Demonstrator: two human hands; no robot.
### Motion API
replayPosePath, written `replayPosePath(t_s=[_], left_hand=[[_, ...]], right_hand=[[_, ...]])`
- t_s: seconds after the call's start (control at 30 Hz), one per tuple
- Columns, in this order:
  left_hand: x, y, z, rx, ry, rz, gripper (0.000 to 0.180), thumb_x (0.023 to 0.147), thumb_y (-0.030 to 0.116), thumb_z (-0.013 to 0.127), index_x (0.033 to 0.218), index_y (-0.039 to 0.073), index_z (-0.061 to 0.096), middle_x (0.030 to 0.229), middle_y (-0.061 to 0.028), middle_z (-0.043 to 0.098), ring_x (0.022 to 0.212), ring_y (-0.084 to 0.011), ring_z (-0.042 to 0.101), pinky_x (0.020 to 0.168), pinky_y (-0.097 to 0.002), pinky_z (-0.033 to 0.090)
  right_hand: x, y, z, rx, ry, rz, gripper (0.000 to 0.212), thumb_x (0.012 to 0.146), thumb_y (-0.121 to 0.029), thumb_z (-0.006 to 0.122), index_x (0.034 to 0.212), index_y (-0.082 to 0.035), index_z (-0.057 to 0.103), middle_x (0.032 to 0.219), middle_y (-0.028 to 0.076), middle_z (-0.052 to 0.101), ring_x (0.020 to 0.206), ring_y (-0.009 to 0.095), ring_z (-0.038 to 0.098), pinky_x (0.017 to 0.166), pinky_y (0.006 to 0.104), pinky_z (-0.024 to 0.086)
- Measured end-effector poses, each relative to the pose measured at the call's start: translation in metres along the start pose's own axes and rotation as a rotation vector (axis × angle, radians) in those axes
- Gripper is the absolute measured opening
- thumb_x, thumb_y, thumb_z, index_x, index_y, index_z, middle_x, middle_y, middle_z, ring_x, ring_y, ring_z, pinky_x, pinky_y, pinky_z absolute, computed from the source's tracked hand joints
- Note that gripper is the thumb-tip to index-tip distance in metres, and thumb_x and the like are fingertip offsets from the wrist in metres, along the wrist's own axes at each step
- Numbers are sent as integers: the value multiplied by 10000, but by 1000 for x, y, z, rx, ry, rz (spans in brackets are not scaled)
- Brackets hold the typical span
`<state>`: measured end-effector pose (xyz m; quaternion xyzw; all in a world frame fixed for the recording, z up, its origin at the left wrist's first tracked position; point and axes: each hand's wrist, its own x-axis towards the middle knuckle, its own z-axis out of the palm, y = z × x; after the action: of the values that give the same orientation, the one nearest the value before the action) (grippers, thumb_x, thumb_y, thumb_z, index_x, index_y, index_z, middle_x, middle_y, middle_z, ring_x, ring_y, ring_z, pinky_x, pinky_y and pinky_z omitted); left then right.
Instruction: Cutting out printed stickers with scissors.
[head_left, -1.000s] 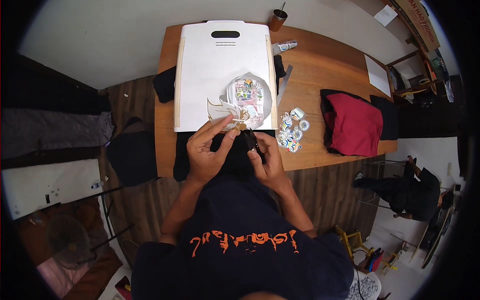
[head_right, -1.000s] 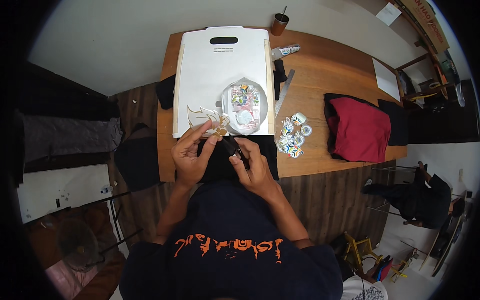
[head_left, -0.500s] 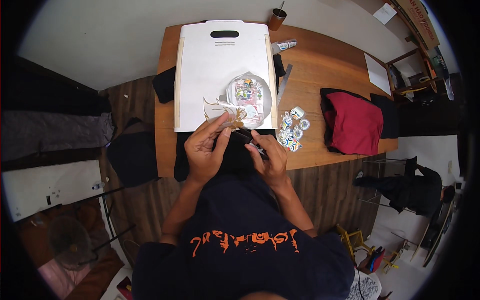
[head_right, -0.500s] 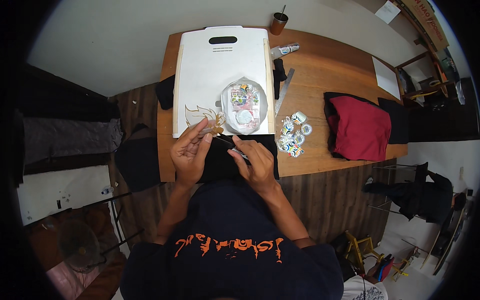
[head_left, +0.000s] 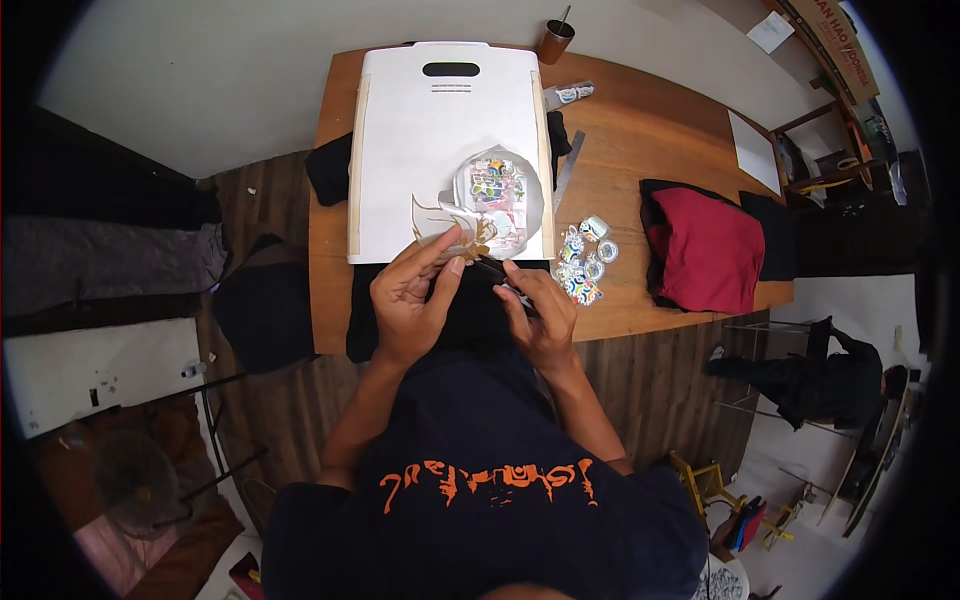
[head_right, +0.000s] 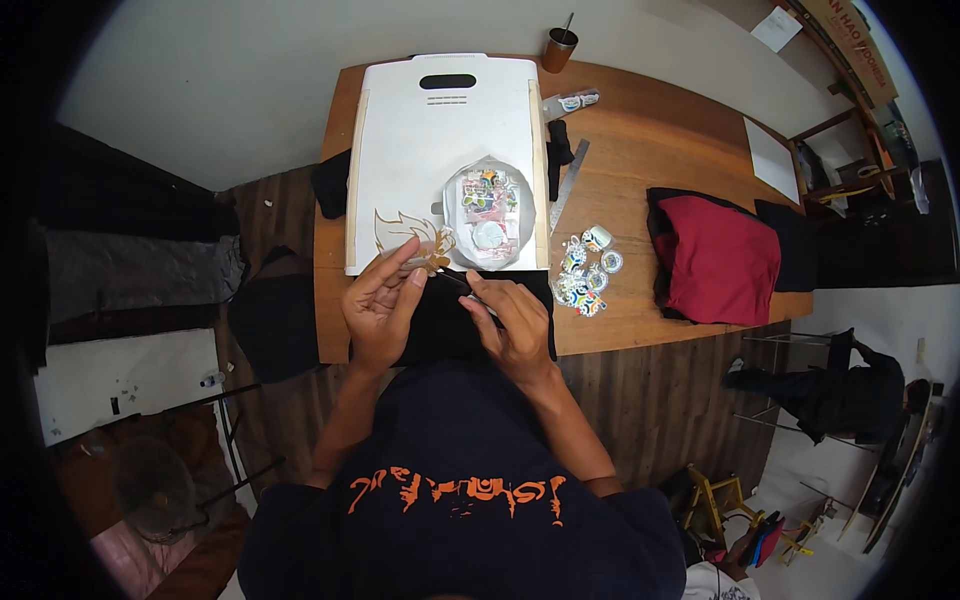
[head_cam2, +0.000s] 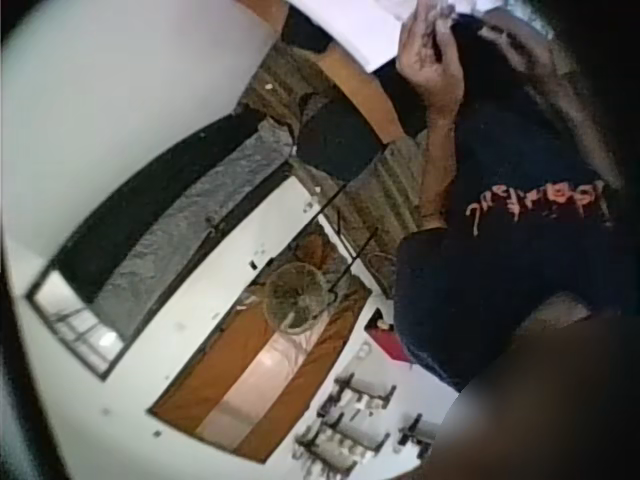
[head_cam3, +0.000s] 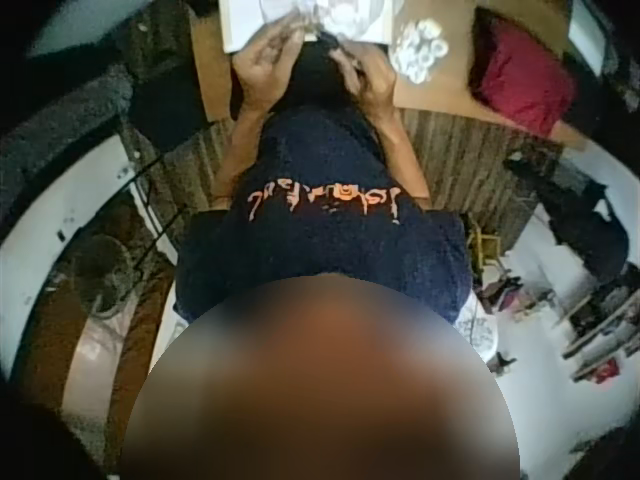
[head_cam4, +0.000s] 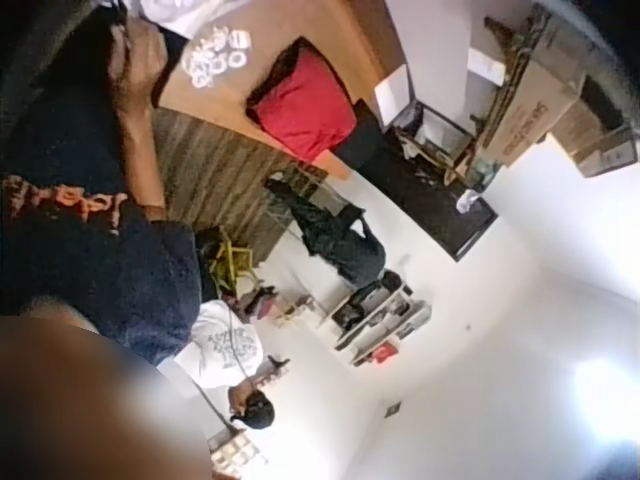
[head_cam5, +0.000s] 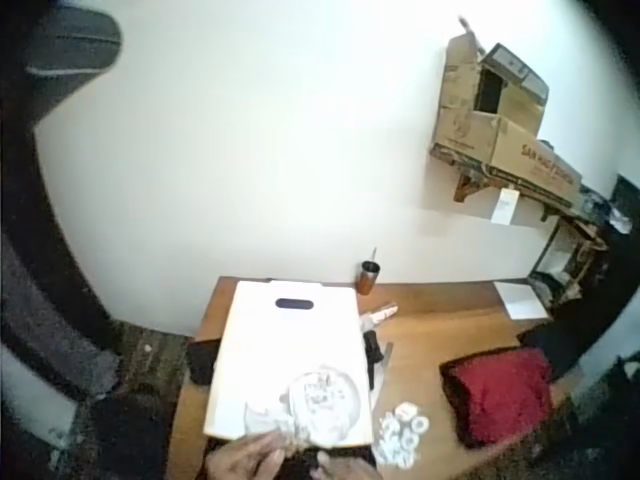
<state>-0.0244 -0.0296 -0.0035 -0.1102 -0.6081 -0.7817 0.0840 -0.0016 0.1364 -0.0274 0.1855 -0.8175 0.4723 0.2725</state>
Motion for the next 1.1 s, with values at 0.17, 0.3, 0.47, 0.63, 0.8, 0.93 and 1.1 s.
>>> replayPosePath(t_s=[0.17, 0.3, 0.47, 0.63, 0.8, 0.93, 1.1], left_hand=[[-1, -2, -3, -1, -33, -8, 368, 900, -106, 551, 1266, -77, 548, 1203, -181, 603, 1051, -169, 622, 920, -260, 500], [-1, -2, -3, -4, -33, -9, 367, 902, -102, 549, 1268, -76, 546, 1208, -182, 602, 1053, -174, 623, 923, -264, 501], [-1, -2, -3, -10, -35, -13, 371, 898, -109, 549, 1267, -77, 546, 1208, -181, 601, 1053, -172, 622, 920, -261, 500], [-1, -1, -2, -3, -11, 5, 350, 889, -120, 559, 1237, -93, 567, 1154, -180, 630, 1029, -170, 633, 893, -256, 513], [0, -2, -3, -7, -37, -10, 359, 892, -115, 555, 1250, -85, 559, 1172, -182, 621, 1036, -171, 630, 909, -261, 508], [-1, -2, -4, -7, -58, -32, 372, 896, -110, 551, 1267, -72, 549, 1203, -188, 606, 1051, -176, 628, 932, -268, 503], [0, -1, -3, 3, -47, -2, 381, 894, -112, 553, 1273, -71, 544, 1206, -189, 605, 1055, -174, 626, 929, -262, 503]], right_hand=[[1, 0, 0, 9, 1, -16, 262, 761, 98, 717, 1006, 63, 630, 854, 172, 674, 732, 250, 663, 647, 301, 528], [0, 1, 1, 7, 10, -7, 281, 748, 36, 749, 1005, 37, 636, 911, 140, 692, 732, 243, 666, 612, 310, 488], [0, 0, 1, 2, 1, -4, 304, 746, 35, 750, 1028, 40, 637, 907, 138, 690, 736, 242, 666, 614, 312, 488], [1, -1, 0, -14, 2, 6, 309, 743, 36, 752, 1033, 38, 644, 888, 130, 690, 717, 234, 658, 593, 306, 470], [0, -1, 1, -25, 10, -10, 315, 741, 36, 753, 1038, 29, 650, 870, 120, 689, 692, 221, 647, 574, 298, 451], [-1, 0, 2, -21, 23, -9, 317, 741, 42, 750, 1042, 26, 652, 861, 117, 689, 682, 214, 643, 568, 296, 445], [0, -1, -1, 4, 11, 12, 275, 756, 93, 724, 1016, 57, 644, 851, 161, 679, 727, 242, 659, 648, 298, 522]])
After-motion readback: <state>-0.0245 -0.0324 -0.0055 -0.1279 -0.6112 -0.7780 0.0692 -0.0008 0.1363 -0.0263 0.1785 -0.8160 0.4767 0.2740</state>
